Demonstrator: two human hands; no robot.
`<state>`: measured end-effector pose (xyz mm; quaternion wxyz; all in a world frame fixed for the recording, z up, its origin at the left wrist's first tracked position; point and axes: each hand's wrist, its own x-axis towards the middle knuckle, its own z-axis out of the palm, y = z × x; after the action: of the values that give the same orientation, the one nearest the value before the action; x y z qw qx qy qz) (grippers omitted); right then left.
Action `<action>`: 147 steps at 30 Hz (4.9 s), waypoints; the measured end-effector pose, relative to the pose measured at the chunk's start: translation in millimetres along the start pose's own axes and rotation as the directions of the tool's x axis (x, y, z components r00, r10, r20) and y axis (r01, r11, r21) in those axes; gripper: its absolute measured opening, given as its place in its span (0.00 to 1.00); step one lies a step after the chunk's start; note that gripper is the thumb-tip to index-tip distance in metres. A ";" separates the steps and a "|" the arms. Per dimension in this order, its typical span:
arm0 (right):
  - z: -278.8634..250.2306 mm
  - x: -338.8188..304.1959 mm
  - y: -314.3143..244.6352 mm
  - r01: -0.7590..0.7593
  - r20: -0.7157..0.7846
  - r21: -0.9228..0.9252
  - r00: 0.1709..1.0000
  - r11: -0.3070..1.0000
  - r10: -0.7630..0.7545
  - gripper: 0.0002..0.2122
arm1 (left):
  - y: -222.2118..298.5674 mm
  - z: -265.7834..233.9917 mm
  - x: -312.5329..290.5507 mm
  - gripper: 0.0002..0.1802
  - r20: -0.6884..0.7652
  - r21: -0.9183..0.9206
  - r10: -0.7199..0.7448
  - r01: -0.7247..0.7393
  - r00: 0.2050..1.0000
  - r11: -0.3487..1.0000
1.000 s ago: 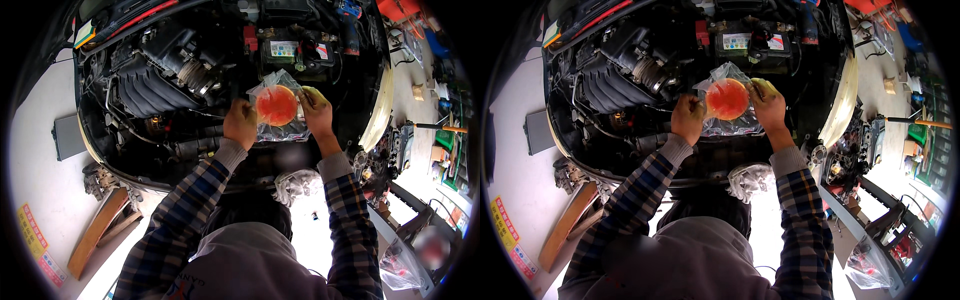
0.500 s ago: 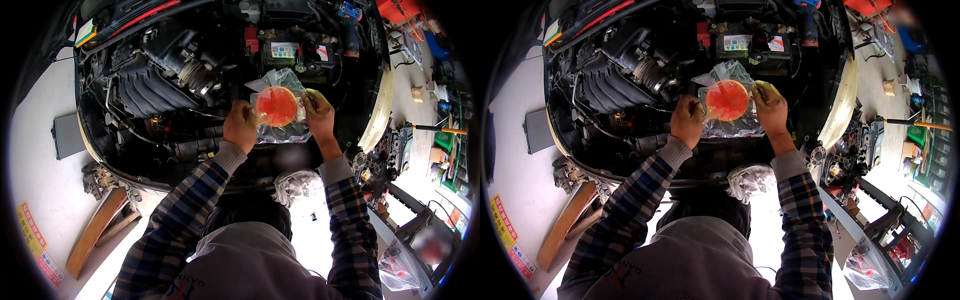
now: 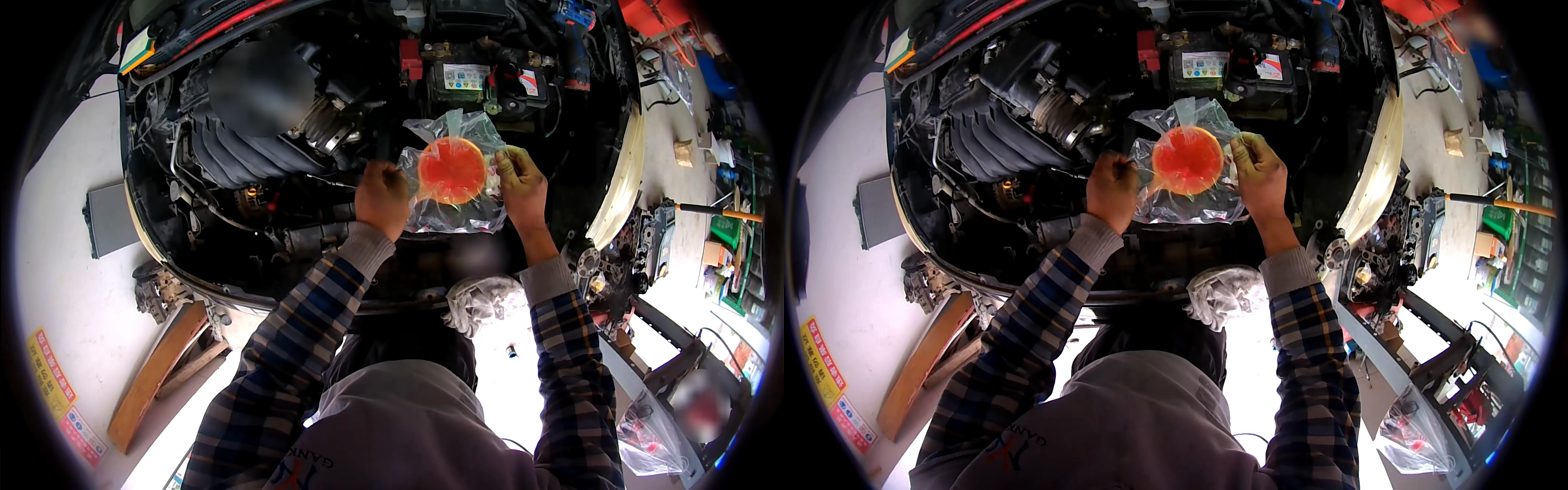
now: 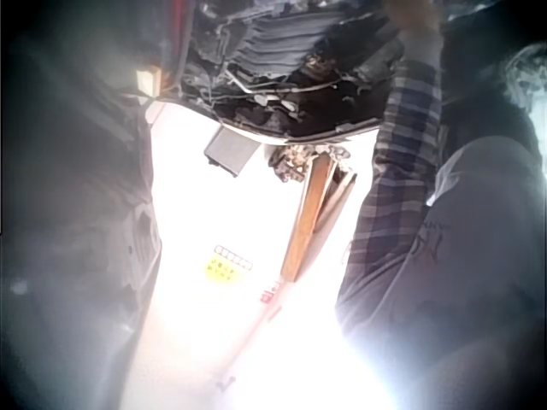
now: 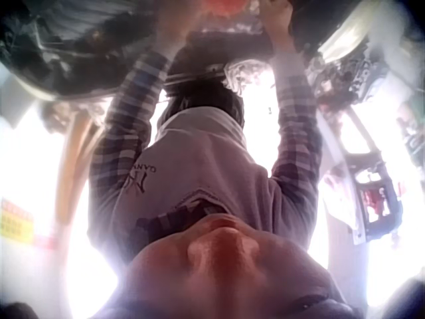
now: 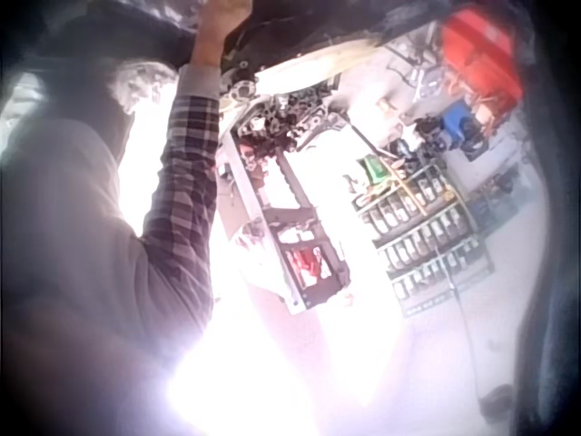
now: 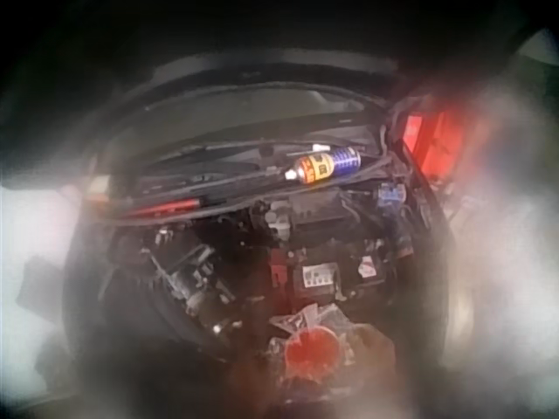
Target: The person pours a red liquid from a yellow bowl into a car engine using a funnel. The person repeatedly lifts the bowl, pours the liquid, and then sets the bowl down on the floor. The person also handles a plastic bag containing the funnel and wipes the engine area with a cloth.
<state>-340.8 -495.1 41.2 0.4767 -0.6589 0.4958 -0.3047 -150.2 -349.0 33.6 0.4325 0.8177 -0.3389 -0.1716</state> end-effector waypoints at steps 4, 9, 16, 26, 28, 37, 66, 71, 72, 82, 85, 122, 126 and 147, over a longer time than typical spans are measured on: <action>-1.5 -0.7 -0.5 -0.106 0.034 0.020 0.994 0.994 0.106 0.11 | 2.2 0.9 2.6 0.08 0.036 -0.007 -0.029 0.029 0.999 1.000; -4.5 -1.5 -0.4 -0.135 0.098 0.036 0.987 0.990 0.131 0.12 | 4.4 1.4 2.3 0.07 0.092 -0.020 -0.086 0.088 0.992 0.996; -4.3 -5.2 -2.0 -0.172 0.138 0.053 0.977 0.984 0.163 0.11 | 21.6 -5.5 7.2 0.09 0.164 0.077 -0.085 0.073 0.983 0.994; 7.8 -8.1 12.5 -0.142 0.043 0.095 0.989 0.985 0.139 0.06 | 9.4 14.7 23.0 0.10 0.168 0.151 -0.035 0.009 0.985 0.988; 10.0 -8.1 16.6 -0.138 0.002 0.053 0.990 0.989 0.138 0.05 | 7.9 17.6 23.7 0.08 0.160 0.160 -0.045 0.019 0.986 0.987; 16.7 -11.4 17.3 -0.144 -0.122 0.030 0.982 0.989 0.146 0.07 | -10.7 16.9 26.5 0.08 0.150 0.108 -0.200 0.185 0.968 0.977; 27.6 -15.5 29.8 0.017 -0.164 0.062 0.986 0.998 -0.006 0.10 | 15.8 19.4 27.4 0.10 0.124 0.004 0.129 -0.131 0.984 0.991; 22.2 -16.2 17.9 -0.300 -0.106 0.311 0.932 0.902 0.347 0.09 | 15.9 11.2 29.9 0.09 0.051 0.026 -0.033 0.032 0.998 0.999; 22.8 -15.9 21.2 -0.285 -0.113 0.304 0.937 0.909 0.331 0.09 | 16.7 9.7 30.3 0.08 0.038 0.000 -0.075 0.075 0.996 0.997; 20.3 -14.5 22.2 -0.199 -0.120 0.383 0.958 0.902 0.262 0.07 | -3.3 18.3 31.9 0.10 0.000 -0.065 -0.179 0.178 0.984 0.982; 17.6 -15.1 21.8 -0.261 -0.081 0.403 0.945 0.877 0.318 0.07 | 6.3 17.8 30.1 0.10 0.000 -0.045 -0.163 0.163 0.987 0.986; 12.9 -8.8 20.1 -0.308 0.084 0.487 0.948 0.817 0.308 0.09 | 13.8 11.8 26.5 0.11 0.146 -0.054 -0.099 0.107 0.984 0.993; 13.6 -10.2 20.5 -0.280 0.080 0.432 0.959 0.858 0.273 0.10 | 11.2 11.8 26.0 0.13 0.179 -0.117 -0.104 0.126 0.978 0.985; 10.8 -10.0 17.9 -0.157 -0.017 0.368 0.984 0.916 0.175 0.07 | 6.5 6.7 26.4 0.07 0.173 -0.246 -0.091 0.133 0.981 0.960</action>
<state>-341.0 -483.1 21.4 0.6025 -0.5064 0.4963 -0.3663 -137.9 -374.1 35.5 0.4957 0.7563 -0.3004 -0.3035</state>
